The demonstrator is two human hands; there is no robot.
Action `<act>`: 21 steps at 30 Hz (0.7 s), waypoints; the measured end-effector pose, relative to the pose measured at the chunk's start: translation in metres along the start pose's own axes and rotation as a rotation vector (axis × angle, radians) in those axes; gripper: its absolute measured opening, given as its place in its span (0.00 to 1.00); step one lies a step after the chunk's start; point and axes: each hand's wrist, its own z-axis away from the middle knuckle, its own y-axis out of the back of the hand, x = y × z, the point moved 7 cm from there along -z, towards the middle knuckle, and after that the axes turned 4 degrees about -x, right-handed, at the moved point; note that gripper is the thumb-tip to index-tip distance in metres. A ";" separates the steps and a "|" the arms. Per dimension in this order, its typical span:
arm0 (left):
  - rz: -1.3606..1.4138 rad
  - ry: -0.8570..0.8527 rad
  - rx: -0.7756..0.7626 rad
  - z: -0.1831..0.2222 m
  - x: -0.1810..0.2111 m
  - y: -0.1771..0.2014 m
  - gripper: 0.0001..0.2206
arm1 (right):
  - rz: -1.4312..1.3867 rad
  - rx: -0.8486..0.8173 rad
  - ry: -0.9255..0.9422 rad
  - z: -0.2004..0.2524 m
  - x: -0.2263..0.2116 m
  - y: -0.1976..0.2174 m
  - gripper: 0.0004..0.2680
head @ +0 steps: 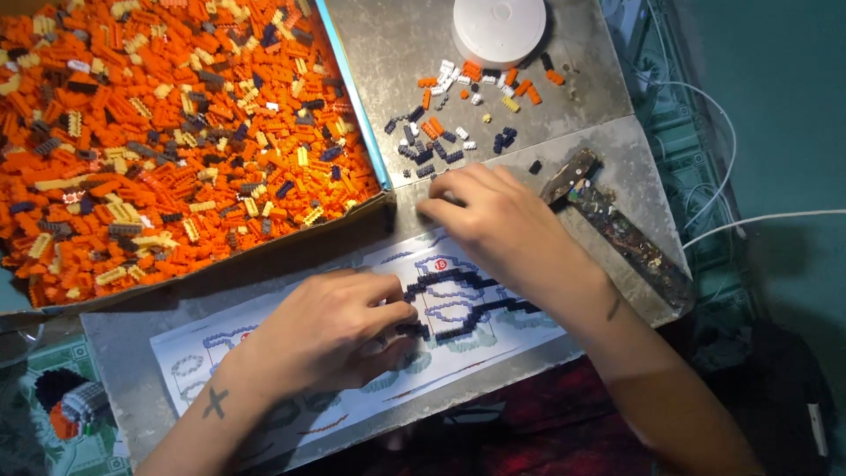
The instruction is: Assembling a complex 3D model using micro building blocks, following instructions and using a small hammer to secure pieces.
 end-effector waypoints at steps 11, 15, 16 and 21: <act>-0.031 -0.011 0.008 0.003 -0.003 -0.002 0.12 | -0.350 0.047 -0.100 0.057 -0.008 0.049 0.10; -0.026 0.013 0.003 0.003 -0.007 -0.003 0.13 | -0.444 0.066 0.015 0.122 -0.023 0.014 0.08; -0.025 0.018 0.001 0.003 -0.007 -0.003 0.13 | -0.448 0.064 0.016 0.124 -0.035 0.018 0.08; -0.004 0.013 -0.007 0.002 -0.005 0.000 0.13 | -0.305 -0.131 -0.137 0.131 -0.055 0.009 0.08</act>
